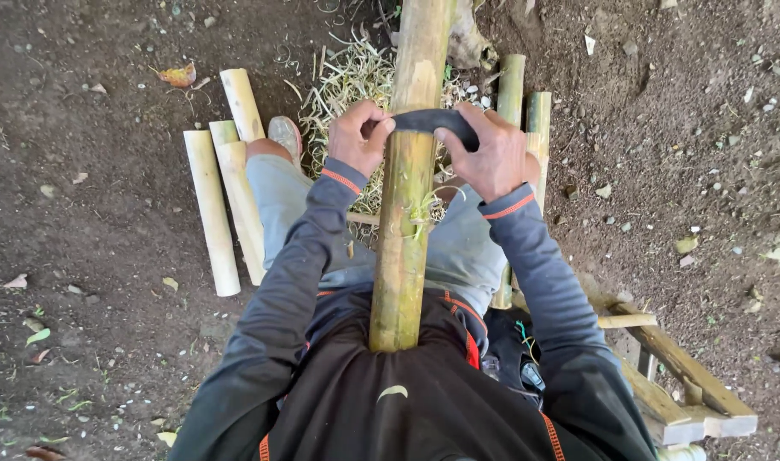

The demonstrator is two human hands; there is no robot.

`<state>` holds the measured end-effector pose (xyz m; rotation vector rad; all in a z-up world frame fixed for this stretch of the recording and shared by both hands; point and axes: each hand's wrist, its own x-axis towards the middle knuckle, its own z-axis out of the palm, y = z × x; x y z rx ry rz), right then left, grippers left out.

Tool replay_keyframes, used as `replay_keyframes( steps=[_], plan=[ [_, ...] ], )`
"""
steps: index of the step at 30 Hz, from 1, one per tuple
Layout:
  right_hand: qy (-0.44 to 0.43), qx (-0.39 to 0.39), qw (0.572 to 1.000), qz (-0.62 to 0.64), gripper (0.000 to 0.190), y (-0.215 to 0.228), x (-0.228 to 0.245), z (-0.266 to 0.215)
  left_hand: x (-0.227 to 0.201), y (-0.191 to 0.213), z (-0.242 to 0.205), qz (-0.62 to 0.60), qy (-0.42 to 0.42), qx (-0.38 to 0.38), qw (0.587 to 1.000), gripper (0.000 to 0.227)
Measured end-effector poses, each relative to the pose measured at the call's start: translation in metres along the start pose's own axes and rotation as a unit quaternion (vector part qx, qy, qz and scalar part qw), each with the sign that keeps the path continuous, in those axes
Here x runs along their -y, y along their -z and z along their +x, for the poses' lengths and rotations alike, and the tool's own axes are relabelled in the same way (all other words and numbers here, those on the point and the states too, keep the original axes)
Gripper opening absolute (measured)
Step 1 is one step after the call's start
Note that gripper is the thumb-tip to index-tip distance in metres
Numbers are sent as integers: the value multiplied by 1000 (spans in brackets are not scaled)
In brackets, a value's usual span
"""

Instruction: Shaving the surface of a bamboo pole using a curved sickle-like knife.

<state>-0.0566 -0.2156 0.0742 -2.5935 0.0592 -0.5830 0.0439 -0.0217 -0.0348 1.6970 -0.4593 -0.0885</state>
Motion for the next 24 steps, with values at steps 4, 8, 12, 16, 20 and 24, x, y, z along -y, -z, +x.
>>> replay_keyframes(
  steps=[4, 8, 12, 16, 20, 24],
  plan=[
    [-3, 9, 1000, 0, 39, 3, 3, -11, -1, 1, -14, 16, -24, -15, 999, 13],
    [-44, 83, 994, 51, 31, 13, 12, -27, -26, 16, -56, 34, 31, 28, 999, 17],
    [-21, 90, 994, 57, 34, 16, 17, -37, -36, 18, -64, 14, 25, 14, 999, 11],
    [-20, 56, 998, 26, 36, 4, 6, -15, -20, 6, -24, 33, -3, -13, 999, 13],
    [-18, 19, 999, 27, 34, 0, 7, -27, -24, 13, -33, 10, -26, 2, 1000, 12],
    [-42, 53, 996, 58, 36, 16, 28, -47, -54, 23, -73, -5, -6, 11, 1000, 11]
  ],
)
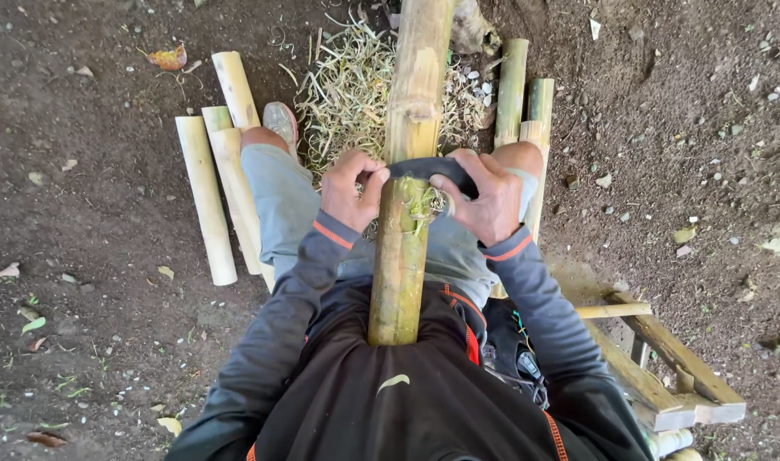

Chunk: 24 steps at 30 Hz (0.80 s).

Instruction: Shaving the surface of a bamboo pole using a curved sickle-like knife.

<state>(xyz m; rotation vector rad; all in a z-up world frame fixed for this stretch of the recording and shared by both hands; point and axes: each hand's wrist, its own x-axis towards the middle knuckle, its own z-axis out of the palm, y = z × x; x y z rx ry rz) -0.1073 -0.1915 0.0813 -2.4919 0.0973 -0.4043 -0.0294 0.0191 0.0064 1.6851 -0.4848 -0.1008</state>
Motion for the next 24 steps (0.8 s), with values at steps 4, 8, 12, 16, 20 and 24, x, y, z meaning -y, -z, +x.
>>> replay_keyframes(
  steps=[4, 8, 12, 16, 20, 24],
  plan=[
    [7, 15, 999, 45, 33, -6, -19, 9, 7, -5, 15, 0, 20, 7, 1000, 12],
    [13, -22, 998, 61, 34, -18, -33, 23, 24, -14, 48, 69, -43, -11, 997, 17],
    [-8, -40, 998, 51, 39, -17, -31, 9, 31, -13, 29, 67, -67, 4, 995, 18],
    [-10, 2, 998, 64, 31, -3, -13, -5, -4, -6, -2, 43, -20, 7, 999, 14],
    [-4, 8, 996, 86, 31, -11, -31, 8, 12, -14, 22, 58, -38, -7, 998, 13],
    [-17, -48, 995, 90, 36, -22, -40, 20, 16, -18, 48, 105, -85, -20, 991, 16]
  ],
)
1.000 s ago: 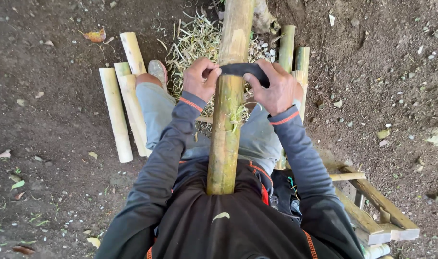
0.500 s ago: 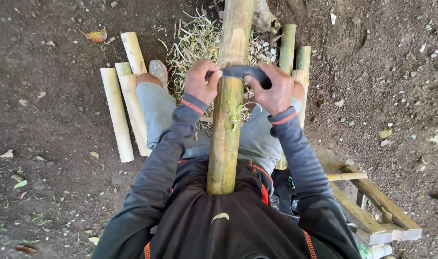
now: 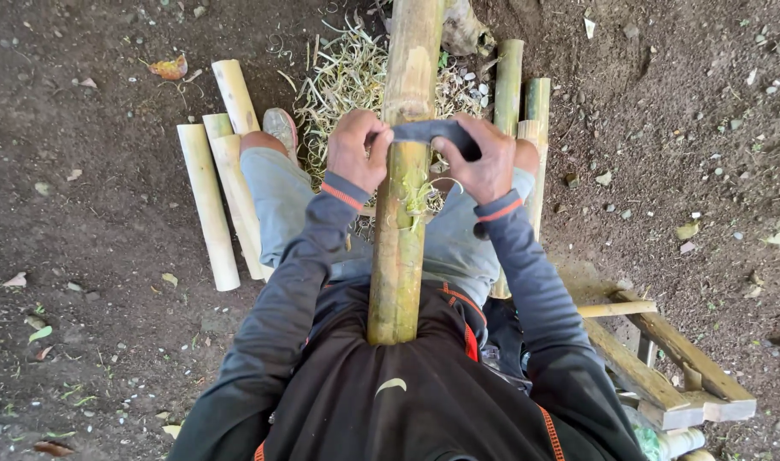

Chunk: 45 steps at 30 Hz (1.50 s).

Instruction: Shaving the surface of a bamboo pole using a curved sickle-like knife.

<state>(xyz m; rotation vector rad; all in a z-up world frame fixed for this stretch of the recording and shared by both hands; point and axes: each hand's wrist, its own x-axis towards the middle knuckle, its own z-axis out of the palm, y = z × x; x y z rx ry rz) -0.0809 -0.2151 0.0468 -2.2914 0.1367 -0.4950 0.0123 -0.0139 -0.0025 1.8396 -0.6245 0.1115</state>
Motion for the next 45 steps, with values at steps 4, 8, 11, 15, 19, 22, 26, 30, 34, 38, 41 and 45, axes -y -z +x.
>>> replay_keyframes(
  steps=[4, 8, 11, 15, 19, 22, 26, 30, 34, 38, 41, 45],
  plan=[
    [28, -1, 1000, 12, 35, -3, 1, -35, -23, 13, -33, -23, 28, 25, 999, 16],
    [16, -3, 999, 35, 32, -4, -4, -38, -32, 15, -26, -26, 19, 29, 999, 13],
    [1, -17, 1000, 19, 31, -11, -10, -26, -23, 8, -6, -2, -26, 10, 1000, 14],
    [-20, -46, 998, 27, 34, -15, -8, -32, -16, 3, -9, -20, -7, 27, 999, 14],
    [-32, -35, 999, 20, 31, -4, 7, -55, -23, 11, -43, -17, 2, 50, 999, 14],
    [-31, -7, 998, 61, 32, 6, 15, -47, -34, 16, -38, -46, 49, 39, 997, 12],
    [-46, 33, 998, 2, 33, 13, 29, -20, -19, 14, -22, -53, 69, 31, 996, 9],
    [13, 54, 997, -52, 36, 12, 28, 2, -11, 17, -6, 47, -39, 28, 998, 8],
    [19, 79, 992, -93, 40, 6, 30, 14, -14, 3, 6, 35, -33, 35, 998, 8],
    [24, 85, 985, -149, 43, 1, 29, 33, 4, -15, 15, 35, 27, 54, 998, 9],
    [39, 84, 982, -166, 49, 1, 26, 44, 1, -15, 21, 15, 58, 40, 997, 11],
    [68, 65, 978, -184, 54, 4, 24, 56, 17, -23, 31, -33, -2, 2, 999, 7]
  ],
)
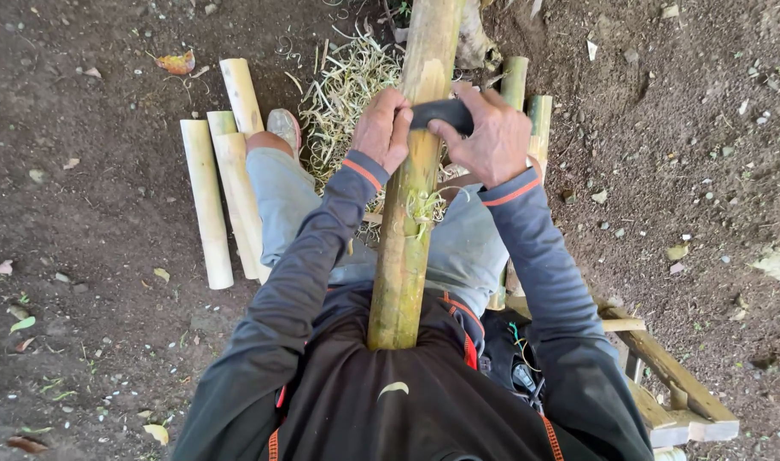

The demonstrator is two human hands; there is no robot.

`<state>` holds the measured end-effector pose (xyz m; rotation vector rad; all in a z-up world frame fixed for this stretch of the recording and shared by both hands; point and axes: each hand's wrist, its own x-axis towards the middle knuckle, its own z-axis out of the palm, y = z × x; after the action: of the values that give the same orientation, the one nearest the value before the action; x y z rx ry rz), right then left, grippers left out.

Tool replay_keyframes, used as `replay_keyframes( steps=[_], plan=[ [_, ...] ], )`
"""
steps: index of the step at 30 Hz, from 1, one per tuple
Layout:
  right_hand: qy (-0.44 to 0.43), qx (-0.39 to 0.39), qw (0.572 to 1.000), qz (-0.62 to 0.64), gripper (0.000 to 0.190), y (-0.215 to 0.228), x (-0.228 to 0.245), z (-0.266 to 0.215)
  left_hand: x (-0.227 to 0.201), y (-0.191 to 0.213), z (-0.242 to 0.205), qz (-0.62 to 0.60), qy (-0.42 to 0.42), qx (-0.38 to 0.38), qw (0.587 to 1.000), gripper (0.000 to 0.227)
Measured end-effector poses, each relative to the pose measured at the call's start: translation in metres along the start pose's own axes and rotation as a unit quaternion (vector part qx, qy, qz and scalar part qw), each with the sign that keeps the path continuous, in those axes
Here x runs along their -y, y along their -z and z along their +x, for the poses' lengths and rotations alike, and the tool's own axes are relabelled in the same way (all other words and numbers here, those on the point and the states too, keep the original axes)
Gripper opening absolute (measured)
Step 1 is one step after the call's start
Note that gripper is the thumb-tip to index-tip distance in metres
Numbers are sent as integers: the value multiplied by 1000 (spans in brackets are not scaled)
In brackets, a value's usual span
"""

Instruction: Shaving the surface of a bamboo pole using a curved sickle-like knife.

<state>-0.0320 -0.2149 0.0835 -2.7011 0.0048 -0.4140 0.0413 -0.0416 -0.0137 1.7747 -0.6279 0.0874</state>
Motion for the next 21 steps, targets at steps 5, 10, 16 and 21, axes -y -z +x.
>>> replay_keyframes(
  steps=[5, 10, 16, 21],
  plan=[
    [-11, -15, 999, -34, 51, 1, -17, 21, 42, -22, 33, -25, 53, 24, 998, 7],
    [-24, -28, 998, -50, 47, -17, -55, 33, 72, -41, 71, -30, 79, 40, 996, 3],
    [-119, -147, 980, 62, 44, -43, -129, 18, 43, -26, 56, 195, -43, 72, 977, 36],
    [-174, -171, 957, 161, 44, -33, -124, 11, -71, -3, 30, 310, -152, 407, 845, 53]
  ],
)
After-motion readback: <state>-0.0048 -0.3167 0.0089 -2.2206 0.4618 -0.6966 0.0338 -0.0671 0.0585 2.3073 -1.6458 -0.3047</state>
